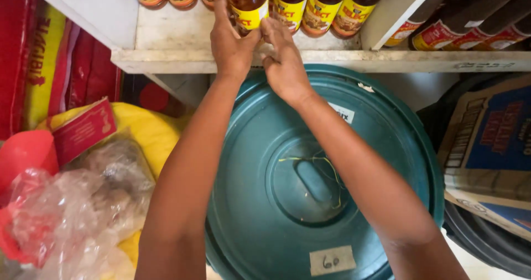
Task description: Unboxing bottles of fish sauce and placing them on a shelf in a grocery store.
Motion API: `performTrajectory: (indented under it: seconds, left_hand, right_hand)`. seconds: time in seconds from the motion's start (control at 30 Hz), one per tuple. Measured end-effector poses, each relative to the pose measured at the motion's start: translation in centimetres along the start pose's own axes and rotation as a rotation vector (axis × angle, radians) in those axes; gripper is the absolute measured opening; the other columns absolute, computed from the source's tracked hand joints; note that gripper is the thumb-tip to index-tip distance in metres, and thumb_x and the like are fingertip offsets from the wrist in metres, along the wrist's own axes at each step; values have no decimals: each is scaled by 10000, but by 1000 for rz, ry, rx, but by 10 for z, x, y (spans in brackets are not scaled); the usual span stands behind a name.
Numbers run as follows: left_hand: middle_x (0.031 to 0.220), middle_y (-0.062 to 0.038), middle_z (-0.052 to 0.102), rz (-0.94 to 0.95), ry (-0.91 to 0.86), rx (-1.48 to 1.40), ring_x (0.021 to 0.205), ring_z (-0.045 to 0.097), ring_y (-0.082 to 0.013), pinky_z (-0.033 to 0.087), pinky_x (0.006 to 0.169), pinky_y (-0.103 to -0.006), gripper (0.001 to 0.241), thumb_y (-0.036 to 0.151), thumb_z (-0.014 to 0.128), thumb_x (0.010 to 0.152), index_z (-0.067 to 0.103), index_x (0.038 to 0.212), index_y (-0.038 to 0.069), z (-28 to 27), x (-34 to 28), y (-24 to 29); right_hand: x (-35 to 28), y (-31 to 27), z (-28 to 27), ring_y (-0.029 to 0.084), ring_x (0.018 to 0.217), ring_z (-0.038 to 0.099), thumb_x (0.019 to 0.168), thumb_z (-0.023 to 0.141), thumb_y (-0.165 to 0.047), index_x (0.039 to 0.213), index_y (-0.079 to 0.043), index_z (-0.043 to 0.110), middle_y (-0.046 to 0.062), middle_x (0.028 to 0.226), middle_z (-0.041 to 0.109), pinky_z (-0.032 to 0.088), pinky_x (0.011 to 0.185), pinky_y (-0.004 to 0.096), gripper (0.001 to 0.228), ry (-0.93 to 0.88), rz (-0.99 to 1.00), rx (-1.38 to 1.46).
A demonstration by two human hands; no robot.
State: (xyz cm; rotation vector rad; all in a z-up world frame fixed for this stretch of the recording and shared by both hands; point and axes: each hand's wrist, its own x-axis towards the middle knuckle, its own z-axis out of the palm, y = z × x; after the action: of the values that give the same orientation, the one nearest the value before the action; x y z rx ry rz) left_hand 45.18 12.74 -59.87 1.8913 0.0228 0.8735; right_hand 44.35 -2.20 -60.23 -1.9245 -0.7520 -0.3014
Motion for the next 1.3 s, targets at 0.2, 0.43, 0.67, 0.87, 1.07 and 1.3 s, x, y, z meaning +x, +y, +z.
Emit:
performTrajectory:
  seconds: [0.2, 0.43, 0.67, 0.87, 1.07, 1.3]
  left_hand:
    - [1260, -167, 713, -54, 2, 97, 1193, 681, -357, 548, 968, -417, 779, 60, 885, 752, 457, 1402, 77, 12, 9, -1]
    - [1247, -160, 707, -101, 41, 142, 1188, 671, -362, 539, 976, -421, 771, 86, 906, 720, 465, 1352, 72, 30, 17, -7]
    - [1257, -198, 669, -120, 94, 240, 1182, 623, -408, 512, 962, -449, 831, 119, 931, 690, 450, 1366, 61, 36, 17, 0]
    - [1310, -206, 637, -180, 53, 246, 1232, 597, -407, 489, 1015, -446, 860, 149, 927, 714, 432, 1410, 47, 33, 15, 1]
    - [1494, -259, 468, 15, 18, 295, 1384, 453, -431, 368, 1169, -444, 980, 157, 938, 717, 356, 1485, -26, 25, 6, -4]
    - [1537, -263, 434, -108, -85, 174, 1424, 448, -385, 337, 1199, -455, 875, 43, 808, 810, 336, 1541, -49, -15, -67, 72]
  right_hand:
    - [10, 6, 5, 366, 1502, 371, 812, 571, 61, 1525, 32, 403, 240, 1579, 421, 294, 1249, 378, 733, -62, 141, 12]
    - [17, 21, 12, 371, 1511, 350, 821, 539, 28, 1520, 48, 403, 257, 1575, 423, 266, 1255, 391, 712, -53, 151, -78]
    - [17, 24, 17, 372, 1502, 371, 946, 525, -38, 1509, 51, 415, 266, 1571, 432, 286, 1250, 389, 581, 1, 203, -79]
    - [15, 27, 18, 389, 1506, 353, 929, 531, -23, 1501, 65, 415, 287, 1568, 419, 266, 1255, 402, 590, 6, 189, -63]
    - [-8, -15, -5, 400, 1473, 391, 810, 492, 70, 1510, 12, 437, 269, 1542, 448, 298, 1239, 406, 705, 65, 235, -37]
    - [-59, -111, -55, 335, 1262, 612, 860, 594, 63, 1435, -32, 529, 189, 1275, 619, 468, 1103, 395, 586, 198, 458, 171]
